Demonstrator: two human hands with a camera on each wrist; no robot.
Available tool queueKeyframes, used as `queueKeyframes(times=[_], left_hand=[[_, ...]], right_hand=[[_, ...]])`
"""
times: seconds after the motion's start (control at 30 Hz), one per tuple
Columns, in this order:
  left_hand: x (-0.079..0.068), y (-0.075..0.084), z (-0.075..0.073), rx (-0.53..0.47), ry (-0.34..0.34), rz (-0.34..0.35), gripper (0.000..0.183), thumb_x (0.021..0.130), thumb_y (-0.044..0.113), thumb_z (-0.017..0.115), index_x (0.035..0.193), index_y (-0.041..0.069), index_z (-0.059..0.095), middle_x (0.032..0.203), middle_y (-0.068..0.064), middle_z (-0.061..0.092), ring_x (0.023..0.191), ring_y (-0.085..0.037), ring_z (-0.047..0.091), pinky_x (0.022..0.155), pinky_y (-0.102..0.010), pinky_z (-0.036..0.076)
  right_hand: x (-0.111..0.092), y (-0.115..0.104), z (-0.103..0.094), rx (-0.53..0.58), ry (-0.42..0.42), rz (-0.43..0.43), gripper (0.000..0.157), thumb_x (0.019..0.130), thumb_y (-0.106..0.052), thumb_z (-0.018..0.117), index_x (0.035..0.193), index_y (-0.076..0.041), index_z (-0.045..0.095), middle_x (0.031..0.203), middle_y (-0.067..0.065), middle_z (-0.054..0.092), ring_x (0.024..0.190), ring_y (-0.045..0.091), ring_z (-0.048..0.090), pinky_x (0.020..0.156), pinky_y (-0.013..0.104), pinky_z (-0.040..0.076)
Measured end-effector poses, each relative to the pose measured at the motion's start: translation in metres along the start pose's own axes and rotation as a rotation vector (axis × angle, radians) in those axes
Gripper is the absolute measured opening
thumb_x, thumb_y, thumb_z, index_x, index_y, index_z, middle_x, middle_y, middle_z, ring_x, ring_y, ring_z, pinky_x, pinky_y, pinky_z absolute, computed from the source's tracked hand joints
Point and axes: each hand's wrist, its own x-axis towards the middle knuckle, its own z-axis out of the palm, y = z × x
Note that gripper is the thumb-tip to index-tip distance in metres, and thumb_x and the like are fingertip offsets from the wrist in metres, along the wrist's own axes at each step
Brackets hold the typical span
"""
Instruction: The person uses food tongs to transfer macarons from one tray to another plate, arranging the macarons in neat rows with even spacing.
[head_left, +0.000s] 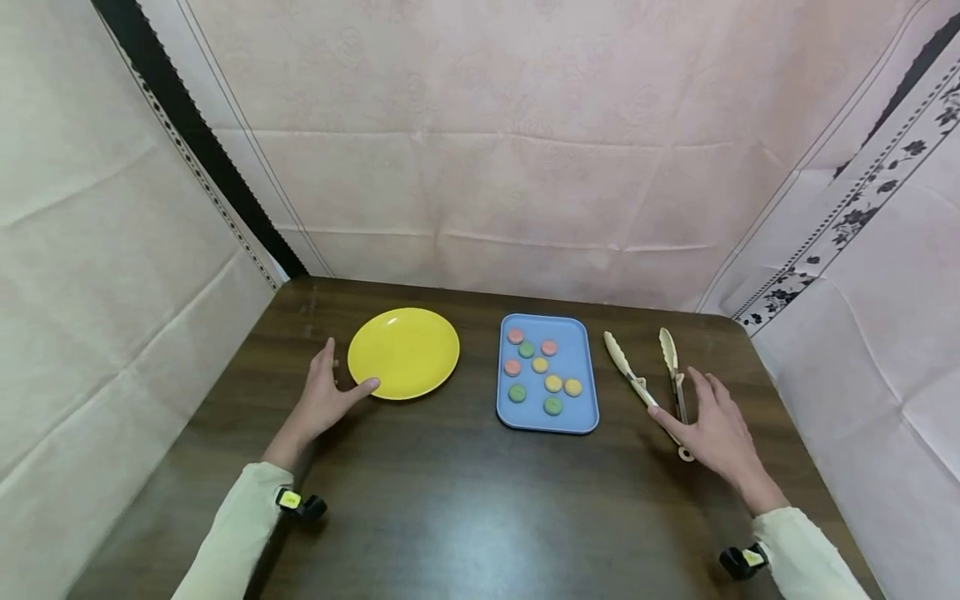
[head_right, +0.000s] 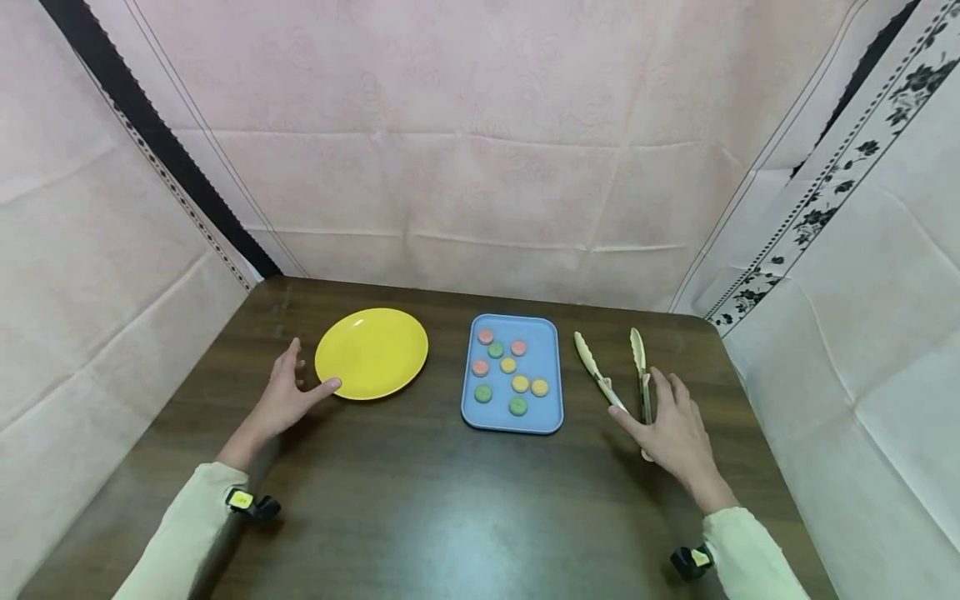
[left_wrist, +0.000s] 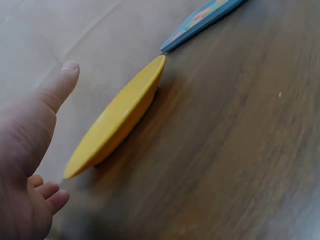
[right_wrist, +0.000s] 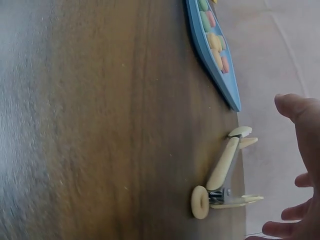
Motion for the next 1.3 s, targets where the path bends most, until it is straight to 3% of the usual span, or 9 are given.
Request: queueKeyframes(times=[0.23,0.4,0.5,0.67,0.87,1.07,1.3], left_hand=[[0.006,-0.012,0.011,-0.220,-0.063,-0.005,0.121,0.090,0.049,0.077,0.163,0.010,-0.012,0.166,-0.022,0.019,0.138,-0.040,0.047,0.103,-0.045,0.052],[0.008,-0.015,0.015,-0.225,-0.058,-0.005,0.121,0.088,0.044,0.081,0.163,0.004,-0.005,0.155,-0.026,0.041,0.127,-0.039,0.058,0.091,-0.029,0.057],[0.008,-0.016,0.017,-0.196,-0.052,0.002,0.120,0.086,0.041,0.083,0.164,0.002,0.001,0.146,-0.028,0.050,0.123,-0.038,0.061,0.089,-0.030,0.057],[0.010,-0.017,0.019,-0.165,-0.039,0.019,0.116,0.084,0.036,0.086,0.165,0.005,0.009,0.142,-0.025,0.053,0.121,-0.037,0.061,0.091,-0.037,0.057],[0.011,-0.018,0.019,-0.156,-0.032,0.011,0.115,0.085,0.034,0.085,0.164,0.002,0.009,0.142,-0.027,0.052,0.121,-0.040,0.060,0.094,-0.042,0.056],[0.010,-0.019,0.017,-0.157,-0.025,0.002,0.115,0.086,0.035,0.085,0.164,0.002,0.007,0.145,-0.028,0.048,0.123,-0.041,0.059,0.095,-0.045,0.055],[0.009,-0.019,0.019,-0.156,-0.025,-0.001,0.113,0.086,0.036,0.085,0.165,0.006,0.010,0.142,-0.025,0.052,0.122,-0.039,0.059,0.093,-0.040,0.056]], right_hand=[[0.001,0.001,0.011,0.031,-0.017,0.084,0.112,0.090,-0.070,0.063,0.160,0.005,0.018,0.146,0.043,0.035,0.128,0.061,0.039,0.097,0.074,0.037],[0.004,0.002,0.018,0.039,-0.032,0.133,0.114,0.090,-0.072,0.061,0.157,0.010,0.020,0.140,0.043,0.040,0.124,0.060,0.044,0.095,0.072,0.040],[0.007,0.002,0.021,0.046,-0.053,0.160,0.116,0.090,-0.074,0.060,0.156,0.013,0.020,0.139,0.044,0.039,0.123,0.061,0.043,0.095,0.073,0.039],[0.011,0.004,0.024,0.043,-0.097,0.179,0.120,0.089,-0.076,0.057,0.153,0.019,0.020,0.137,0.046,0.038,0.121,0.062,0.044,0.095,0.072,0.040],[0.013,0.008,0.029,0.022,-0.132,0.171,0.116,0.090,-0.077,0.055,0.148,0.021,0.028,0.123,0.042,0.046,0.105,0.056,0.054,0.083,0.064,0.047],[0.022,0.006,0.034,-0.004,-0.141,0.183,0.116,0.089,-0.079,0.053,0.145,0.020,0.033,0.114,0.036,0.046,0.089,0.043,0.055,0.074,0.054,0.048],[0.025,0.010,0.036,-0.031,-0.138,0.208,0.105,0.087,-0.077,0.059,0.128,0.018,0.045,0.105,0.032,0.044,0.070,0.037,0.054,0.058,0.043,0.046]])
